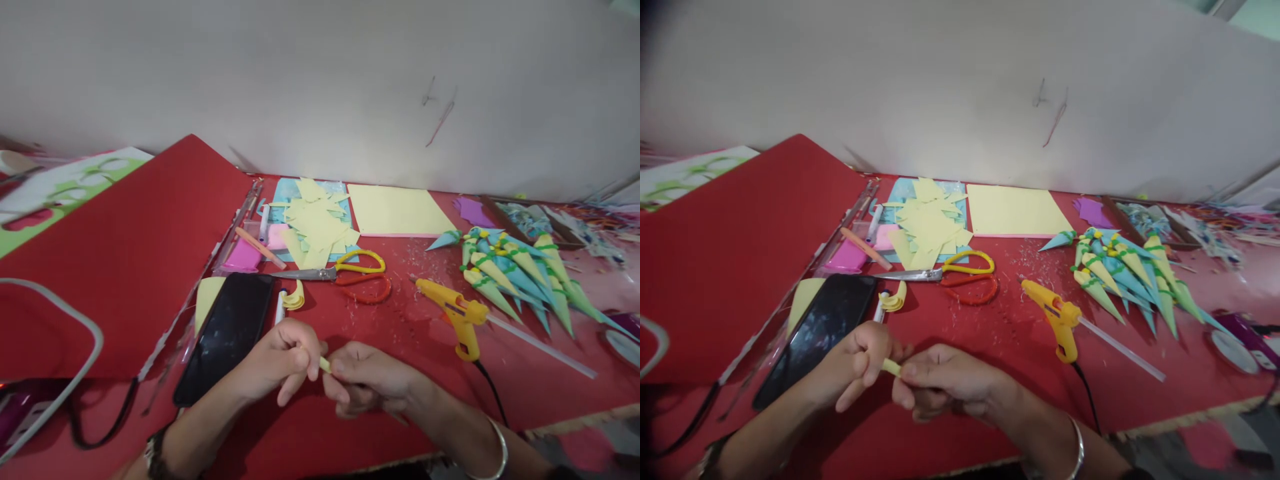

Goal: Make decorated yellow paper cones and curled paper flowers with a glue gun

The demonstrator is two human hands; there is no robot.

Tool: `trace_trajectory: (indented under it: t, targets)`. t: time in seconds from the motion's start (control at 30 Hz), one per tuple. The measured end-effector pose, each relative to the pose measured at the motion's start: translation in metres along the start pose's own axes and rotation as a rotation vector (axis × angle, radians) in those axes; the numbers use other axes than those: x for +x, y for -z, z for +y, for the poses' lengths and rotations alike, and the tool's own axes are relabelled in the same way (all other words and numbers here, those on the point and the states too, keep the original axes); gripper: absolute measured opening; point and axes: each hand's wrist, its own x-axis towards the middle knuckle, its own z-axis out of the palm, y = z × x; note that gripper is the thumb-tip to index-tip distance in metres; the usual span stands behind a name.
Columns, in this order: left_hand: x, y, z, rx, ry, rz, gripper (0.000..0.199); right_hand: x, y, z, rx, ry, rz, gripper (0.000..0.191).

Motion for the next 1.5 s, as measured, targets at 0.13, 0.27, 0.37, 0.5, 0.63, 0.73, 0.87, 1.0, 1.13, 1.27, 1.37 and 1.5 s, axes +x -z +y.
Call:
trace_trajectory:
  t: [0.13, 0.27, 0.37, 0.5, 0.63, 0.73, 0.87, 1.0, 1.13, 1.27, 1.37, 1.5]
  targets:
    - [0.000, 0.001, -0.002, -0.017, -0.013, -0.038, 0.049, 0.005, -0.001, 0.002, 0.025, 0.006, -0.052, 0.031]
    - [0.002, -0.004, -0.001, -0.072, -0.088, 0.150, 0.042, 0.009, -0.003, -0.001, -0.002, 0.036, -0.023, 0.030]
    - [0.006, -0.005, 0.004, -0.226, -0.157, 0.390, 0.033, 0.011, -0.007, -0.004, -0.052, 0.046, 0.007, 0.027]
    - [0.011, 0.005, 0.017, -0.366, -0.276, 0.534, 0.024, 0.010, -0.011, -0.011, -0.173, 0.036, 0.088, 0.023]
    - [0.015, 0.017, 0.028, -0.569, -0.394, 0.683, 0.028, 0.013, -0.012, -0.033, -0.286, 0.105, 0.180, 0.016]
    - [0.017, 0.019, 0.029, -0.589, -0.367, 0.710, 0.045, 0.025, -0.009, -0.057, -0.200, 0.235, 0.319, 0.016]
    - [0.017, 0.017, 0.028, -0.569, -0.335, 0.670, 0.042, 0.055, 0.007, -0.086, -0.128, 0.342, 0.577, 0.019]
    - [0.014, 0.016, 0.029, -0.550, -0.321, 0.648, 0.046, 0.084, 0.033, -0.107, -0.097, 0.439, 0.707, 0.018]
    - [0.014, 0.016, 0.030, -0.520, -0.318, 0.630, 0.044, 0.099, 0.055, -0.114, -0.081, 0.486, 0.810, 0.017]
    - [0.016, 0.014, 0.028, -0.471, -0.312, 0.614, 0.029, 0.095, 0.061, -0.108, -0.098, 0.482, 0.893, 0.029]
    - [0.017, 0.012, 0.024, -0.412, -0.305, 0.620, 0.022, 0.080, 0.049, -0.098, -0.137, 0.499, 0.923, 0.020]
    - [0.016, 0.006, 0.019, -0.303, -0.330, 0.638, 0.027, 0.055, 0.019, -0.075, -0.267, 0.498, 0.854, 0.029]
